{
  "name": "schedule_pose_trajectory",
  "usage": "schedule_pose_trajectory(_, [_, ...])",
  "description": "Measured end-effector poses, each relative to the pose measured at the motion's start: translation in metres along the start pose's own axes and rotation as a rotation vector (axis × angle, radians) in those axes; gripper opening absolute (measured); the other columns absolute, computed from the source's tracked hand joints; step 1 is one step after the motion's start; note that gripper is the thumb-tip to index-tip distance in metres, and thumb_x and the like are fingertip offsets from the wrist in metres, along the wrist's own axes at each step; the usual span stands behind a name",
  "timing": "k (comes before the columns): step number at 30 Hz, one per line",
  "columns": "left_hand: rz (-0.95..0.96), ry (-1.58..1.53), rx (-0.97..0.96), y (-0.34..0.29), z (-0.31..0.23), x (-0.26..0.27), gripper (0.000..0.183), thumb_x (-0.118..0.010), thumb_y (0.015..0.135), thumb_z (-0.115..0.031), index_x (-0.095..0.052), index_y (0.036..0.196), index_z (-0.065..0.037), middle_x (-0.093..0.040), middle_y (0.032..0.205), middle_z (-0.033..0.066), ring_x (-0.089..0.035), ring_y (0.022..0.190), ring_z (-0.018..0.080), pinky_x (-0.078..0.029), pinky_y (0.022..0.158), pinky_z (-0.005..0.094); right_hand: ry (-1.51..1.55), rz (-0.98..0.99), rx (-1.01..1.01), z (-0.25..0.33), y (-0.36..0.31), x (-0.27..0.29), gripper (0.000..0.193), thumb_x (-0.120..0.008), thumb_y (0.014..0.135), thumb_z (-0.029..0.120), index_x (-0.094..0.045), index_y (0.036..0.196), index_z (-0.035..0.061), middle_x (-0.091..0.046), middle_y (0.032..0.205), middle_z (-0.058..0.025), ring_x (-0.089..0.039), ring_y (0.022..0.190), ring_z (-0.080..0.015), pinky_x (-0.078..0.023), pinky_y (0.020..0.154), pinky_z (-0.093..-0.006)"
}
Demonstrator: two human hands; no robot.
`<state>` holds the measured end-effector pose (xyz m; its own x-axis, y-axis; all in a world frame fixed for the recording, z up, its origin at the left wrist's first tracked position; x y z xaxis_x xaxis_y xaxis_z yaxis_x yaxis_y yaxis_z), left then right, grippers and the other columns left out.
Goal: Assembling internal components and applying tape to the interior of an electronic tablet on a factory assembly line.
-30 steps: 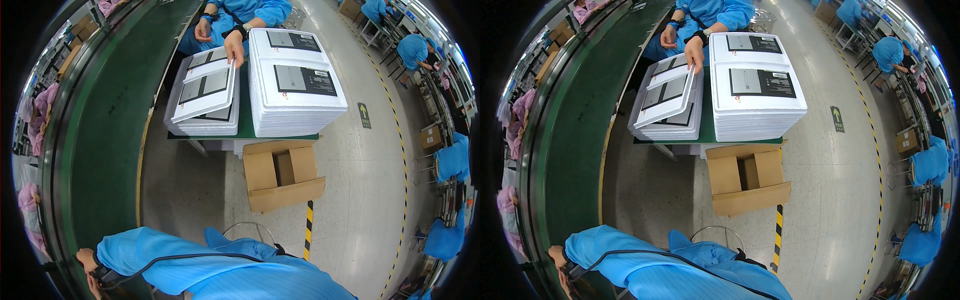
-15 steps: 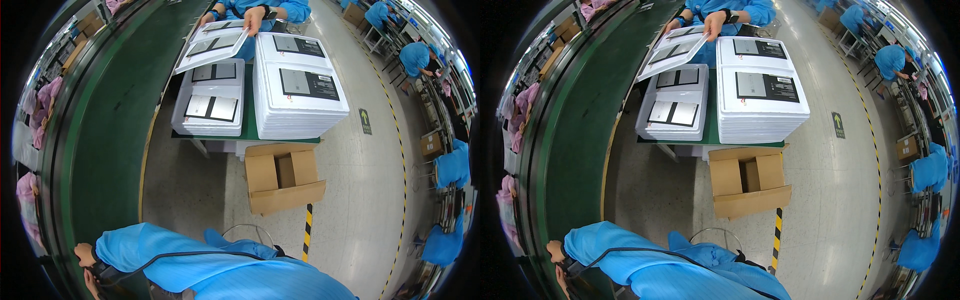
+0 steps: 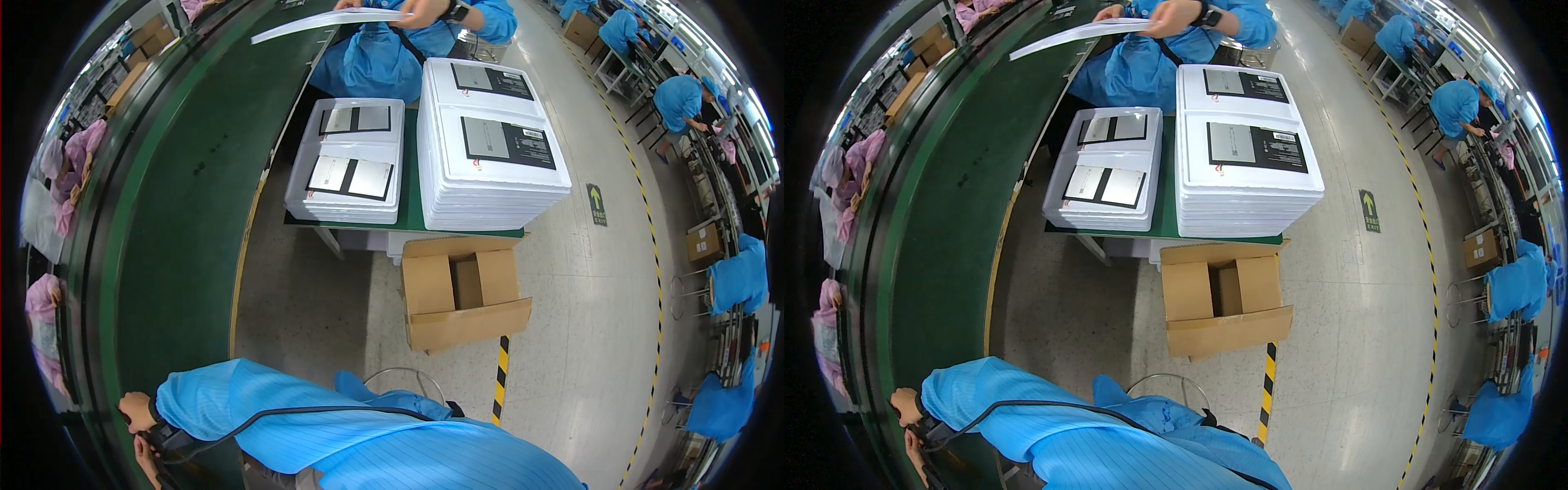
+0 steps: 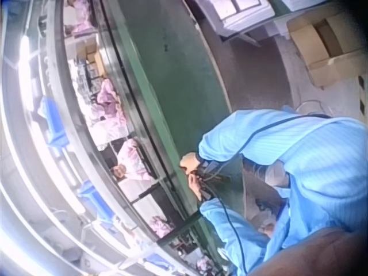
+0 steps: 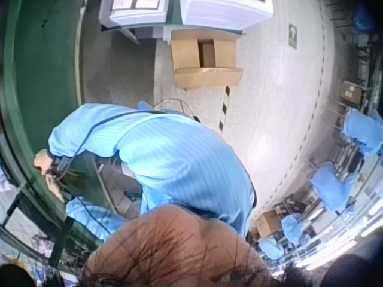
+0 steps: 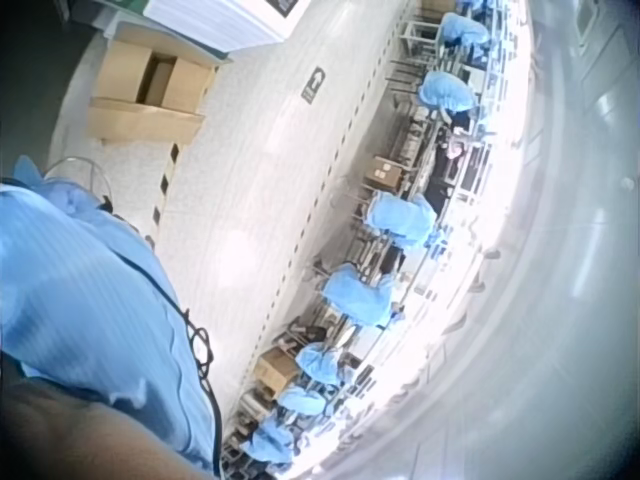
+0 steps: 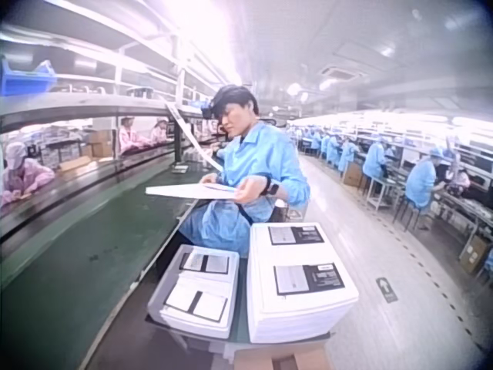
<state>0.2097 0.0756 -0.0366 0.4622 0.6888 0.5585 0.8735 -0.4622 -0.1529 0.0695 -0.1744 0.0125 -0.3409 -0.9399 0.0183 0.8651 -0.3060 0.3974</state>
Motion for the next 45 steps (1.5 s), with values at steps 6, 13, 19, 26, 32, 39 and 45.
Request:
schedule_pose_trajectory(6, [-0.018,-0.021,-0.081,0.000,-0.004,-0.007,0.027,-0.055,0.101,-0.034,-0.061,0.118,-0.013,-0.052,0.074,-0.0079,-0.045,0.060,-0.0010,-0.031,0.046,0.0144,-0.004,0.038,-0.010,-0.002,0.003,-0.003,0.020,-0.077,0.056,0.016,-0.070,0.069,0.0022,-0.068,0.069,-0.0180,-0.069,0.072,-0.0350,-0.055,0.069,-0.0426])
schedule_pose_trajectory(13, [-0.057,-0.112,-0.112,-0.019,-0.020,-0.016,0.030,-0.054,0.101,-0.037,-0.060,0.118,-0.013,-0.049,0.068,-0.0062,-0.042,0.052,-0.0002,-0.033,0.045,0.0147,0.060,-0.031,0.051,0.008,0.002,0.002,0.023,-0.079,0.053,0.019,-0.071,0.067,0.0027,-0.067,0.067,-0.0180,-0.068,0.070,-0.0356,-0.055,0.067,-0.0422])
schedule_pose_trajectory(19, [-0.021,-0.048,-0.025,-0.055,-0.073,-0.050,0.031,-0.058,0.100,-0.031,-0.061,0.118,-0.005,-0.052,0.080,-0.0062,-0.042,0.070,0.0055,-0.034,0.063,0.0206,-0.035,-0.077,0.057,0.006,0.001,0.009,0.028,-0.081,0.052,0.023,-0.071,0.066,0.0013,-0.066,0.064,-0.0182,-0.068,0.068,-0.0354,-0.054,0.065,-0.0422])
schedule_pose_trajectory(26, [-0.083,0.042,-0.105,-0.008,0.001,-0.003,0.036,-0.053,0.101,-0.040,-0.062,0.119,-0.009,-0.046,0.067,-0.0049,-0.041,0.052,0.0017,-0.033,0.045,0.0166,0.041,-0.031,0.117,0.013,-0.003,0.008,0.028,-0.082,0.052,0.023,-0.070,0.066,0.0013,-0.066,0.064,-0.0172,-0.068,0.067,-0.0347,-0.054,0.065,-0.0425])
schedule_pose_trajectory(32, [-0.064,-0.053,-0.087,-0.010,-0.014,-0.020,0.034,-0.049,0.102,-0.042,-0.059,0.108,-0.011,-0.047,0.068,-0.0057,-0.044,0.056,0.0015,-0.034,0.046,0.0163,-0.027,-0.053,0.132,0.009,0.000,0.011,0.028,-0.082,0.052,0.022,-0.070,0.066,0.0006,-0.067,0.065,-0.0171,-0.068,0.068,-0.0341,-0.054,0.066,-0.0425])
schedule_pose_trajectory(39, [-0.068,-0.080,-0.112,-0.002,-0.006,-0.017,0.039,-0.051,0.101,-0.043,-0.058,0.121,-0.010,-0.051,0.079,-0.0059,-0.047,0.062,0.0008,-0.036,0.047,0.0163,-0.111,-0.142,0.069,0.012,-0.005,0.028,0.029,-0.083,0.053,0.023,-0.070,0.065,0.0003,-0.067,0.066,-0.0179,-0.068,0.068,-0.0350,-0.054,0.067,-0.0433])
schedule_pose_trajectory(45, [-0.062,-0.026,-0.060,-0.010,0.003,0.000,0.042,-0.051,0.101,-0.041,-0.057,0.125,-0.008,-0.053,0.083,-0.0054,-0.048,0.064,0.0015,-0.038,0.048,0.0167,-0.065,-0.095,0.076,0.021,-0.007,0.020,0.029,-0.084,0.052,0.023,-0.070,0.066,0.0013,-0.068,0.069,-0.0175,-0.068,0.069,-0.0348,-0.054,0.067,-0.0421])
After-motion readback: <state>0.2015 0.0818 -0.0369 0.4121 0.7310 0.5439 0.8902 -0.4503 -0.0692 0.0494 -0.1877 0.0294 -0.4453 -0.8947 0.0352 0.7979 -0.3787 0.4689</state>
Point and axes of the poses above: each hand's wrist, its own y-axis towards the middle knuckle, its own x-axis out of the back of the hand, z = x × y, the point moved 7 cm from there along y, towards the middle knuckle
